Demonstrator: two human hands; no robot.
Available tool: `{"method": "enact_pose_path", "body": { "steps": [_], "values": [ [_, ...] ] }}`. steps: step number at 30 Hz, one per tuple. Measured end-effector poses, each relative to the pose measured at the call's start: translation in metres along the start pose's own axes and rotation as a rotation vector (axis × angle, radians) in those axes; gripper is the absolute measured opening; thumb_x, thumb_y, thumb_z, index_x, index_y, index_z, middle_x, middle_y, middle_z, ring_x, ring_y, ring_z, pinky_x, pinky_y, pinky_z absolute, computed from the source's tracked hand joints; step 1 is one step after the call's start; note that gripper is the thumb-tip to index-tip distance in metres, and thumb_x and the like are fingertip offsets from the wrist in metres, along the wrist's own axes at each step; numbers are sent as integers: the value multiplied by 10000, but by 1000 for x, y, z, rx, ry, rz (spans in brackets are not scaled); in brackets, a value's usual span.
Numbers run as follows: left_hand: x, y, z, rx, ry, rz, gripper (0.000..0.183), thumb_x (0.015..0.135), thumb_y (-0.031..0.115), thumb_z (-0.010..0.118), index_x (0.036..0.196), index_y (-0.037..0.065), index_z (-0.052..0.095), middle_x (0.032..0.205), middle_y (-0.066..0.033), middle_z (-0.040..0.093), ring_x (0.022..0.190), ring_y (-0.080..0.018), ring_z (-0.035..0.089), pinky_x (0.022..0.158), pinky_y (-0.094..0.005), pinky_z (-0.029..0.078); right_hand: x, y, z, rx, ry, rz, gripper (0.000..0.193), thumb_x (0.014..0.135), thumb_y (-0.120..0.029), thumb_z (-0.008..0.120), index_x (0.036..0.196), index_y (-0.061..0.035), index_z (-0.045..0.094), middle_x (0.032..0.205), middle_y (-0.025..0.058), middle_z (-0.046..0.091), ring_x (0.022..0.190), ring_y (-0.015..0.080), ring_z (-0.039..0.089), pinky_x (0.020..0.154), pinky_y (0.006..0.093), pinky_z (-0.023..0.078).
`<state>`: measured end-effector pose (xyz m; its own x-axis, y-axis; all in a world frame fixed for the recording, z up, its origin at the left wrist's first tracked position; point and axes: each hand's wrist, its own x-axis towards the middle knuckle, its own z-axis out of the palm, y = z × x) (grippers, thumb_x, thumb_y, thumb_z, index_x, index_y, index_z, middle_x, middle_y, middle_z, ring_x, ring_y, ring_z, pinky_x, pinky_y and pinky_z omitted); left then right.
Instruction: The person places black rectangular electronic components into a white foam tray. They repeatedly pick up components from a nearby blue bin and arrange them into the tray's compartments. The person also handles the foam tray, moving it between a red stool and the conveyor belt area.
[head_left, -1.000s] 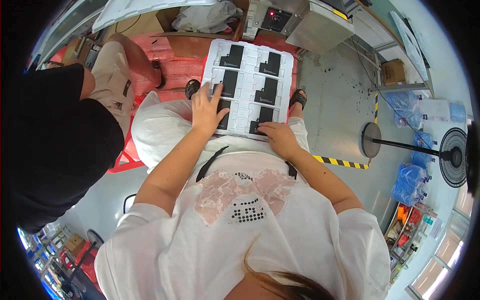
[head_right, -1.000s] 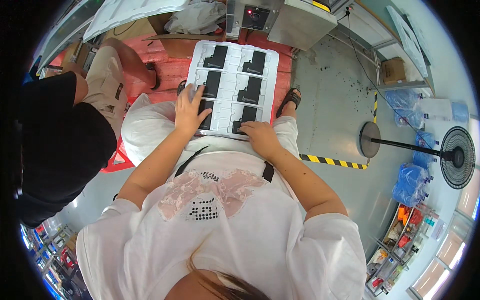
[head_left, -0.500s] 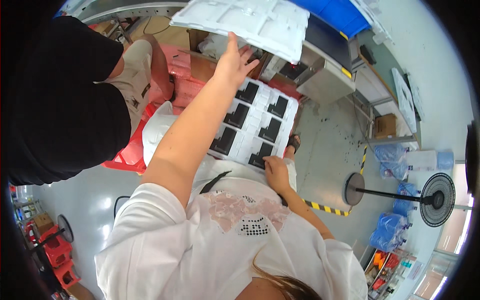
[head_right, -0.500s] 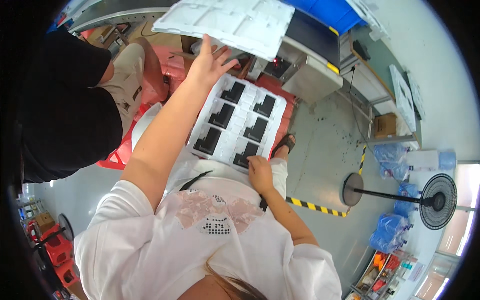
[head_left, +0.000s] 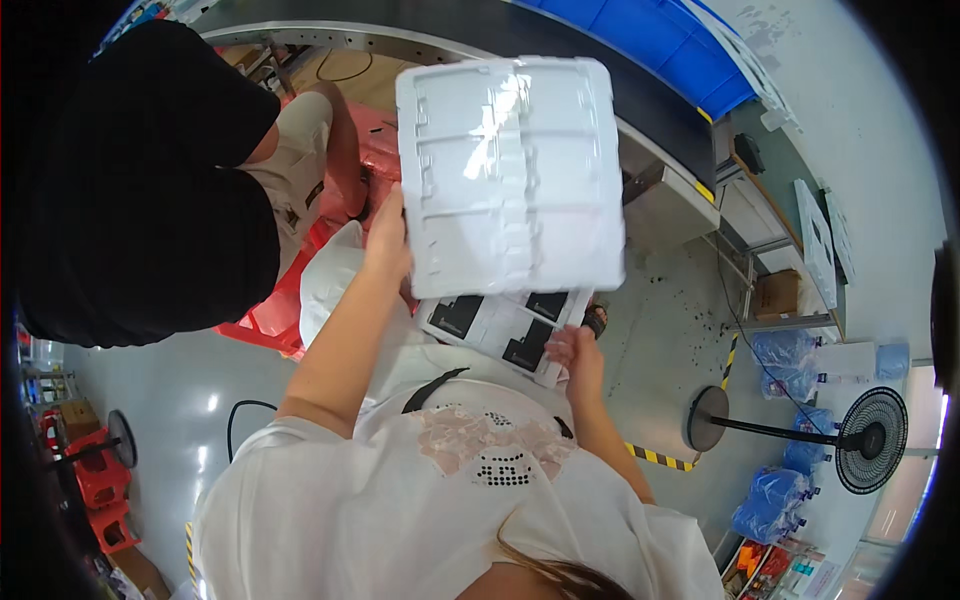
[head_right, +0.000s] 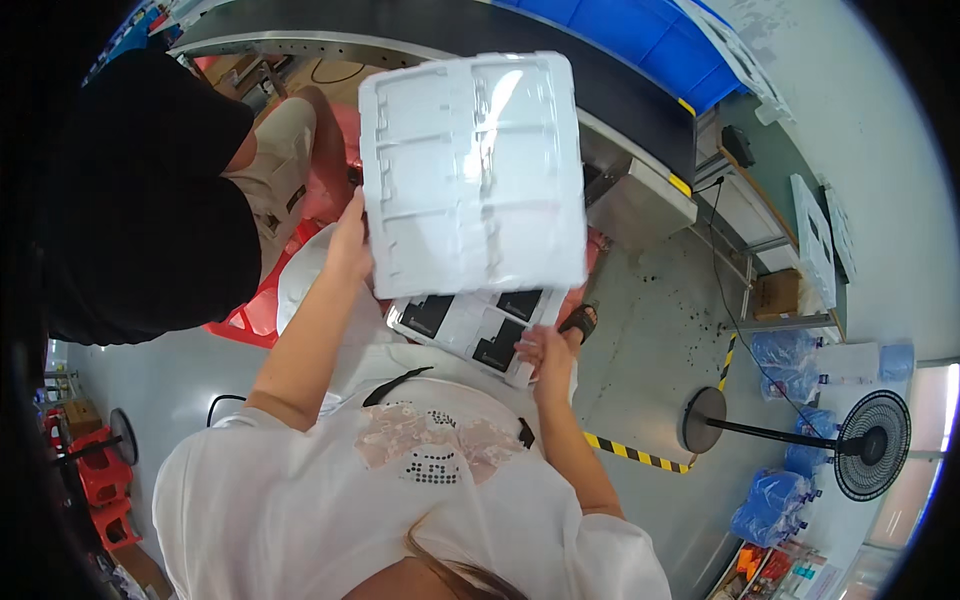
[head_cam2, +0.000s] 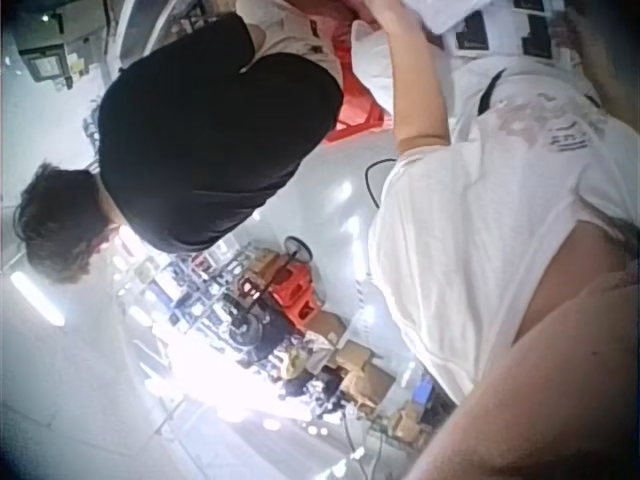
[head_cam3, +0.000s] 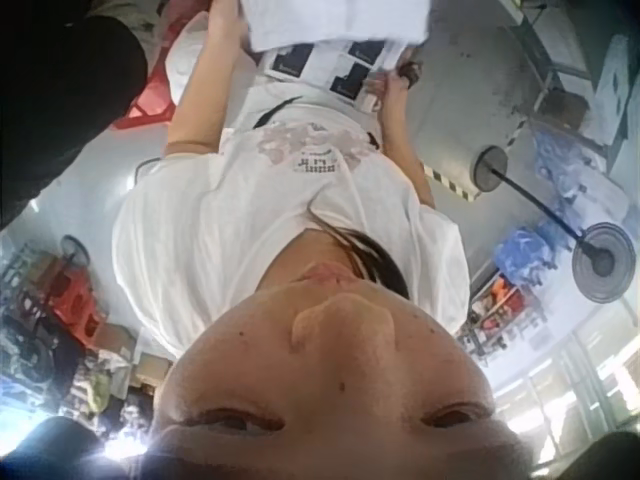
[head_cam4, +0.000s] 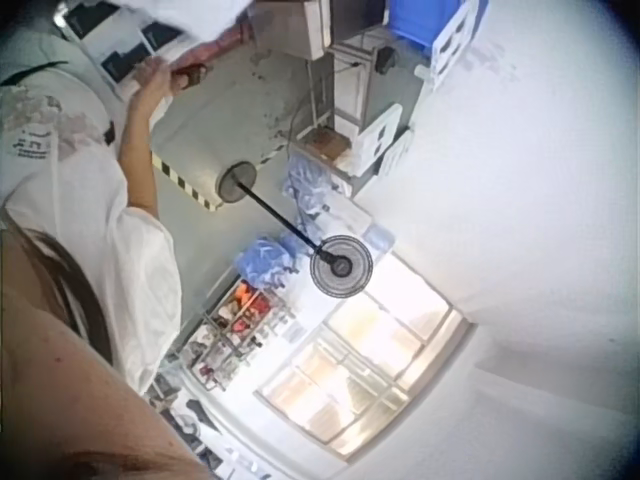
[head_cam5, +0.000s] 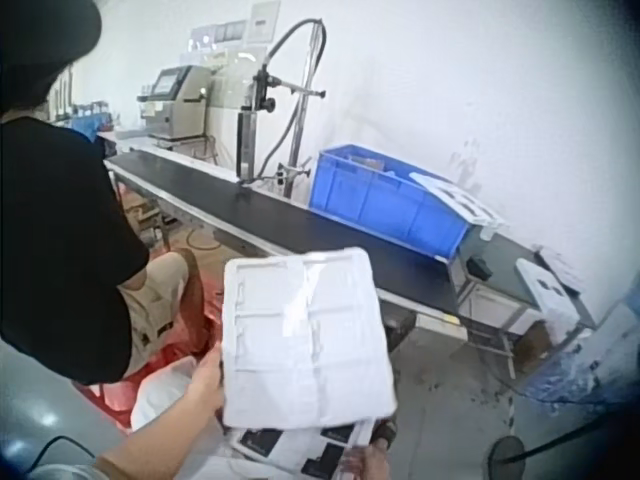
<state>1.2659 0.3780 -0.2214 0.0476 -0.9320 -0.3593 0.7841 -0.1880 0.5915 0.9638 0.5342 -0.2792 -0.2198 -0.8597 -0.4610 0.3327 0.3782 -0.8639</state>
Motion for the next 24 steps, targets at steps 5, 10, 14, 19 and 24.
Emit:
{"method": "enact_pose_path", "body": {
  "steps": [5,10,14,19,24],
  "values": [
    [-21,0,-71,571,119,171,378,946,327,399,913,-1,583,828,-46,584,751,-141,523,702,-278,428,3,-50,34,97,-192,96,477,892,-462,448,1046,-15,514,946,57,609,831,153,571,772,278,432],
    [-13,-33,-69,1108,183,229,434,920,347,407,869,-51,574,745,-176,584,720,-255,555,703,-346,426,37,-8,3,-422,47,-5,350,790,-350,651,807,-11,566,798,44,503,724,157,475,679,307,402],
    [-13,-65,-64,1398,77,255,495,892,383,404,926,-78,580,843,-280,593,827,-385,580,768,-411,428,51,25,-27,-678,272,-220,366,754,-311,692,673,-4,509,678,27,402,610,174,405,585,325,387],
    [-6,-86,-74,1536,-20,277,428,851,344,496,928,-67,588,807,-271,604,823,-393,591,734,-422,451,40,17,-33,-887,295,-71,445,710,-370,717,668,8,486,714,91,489,595,200,490,566,331,432],
    [-3,-82,-53,1601,84,143,426,849,349,523,907,-71,566,915,-288,574,883,-409,560,783,-444,447,47,17,-28,-615,339,134,484,695,-418,716,673,15,502,682,124,531,602,226,546,595,352,467]
  ]
}}
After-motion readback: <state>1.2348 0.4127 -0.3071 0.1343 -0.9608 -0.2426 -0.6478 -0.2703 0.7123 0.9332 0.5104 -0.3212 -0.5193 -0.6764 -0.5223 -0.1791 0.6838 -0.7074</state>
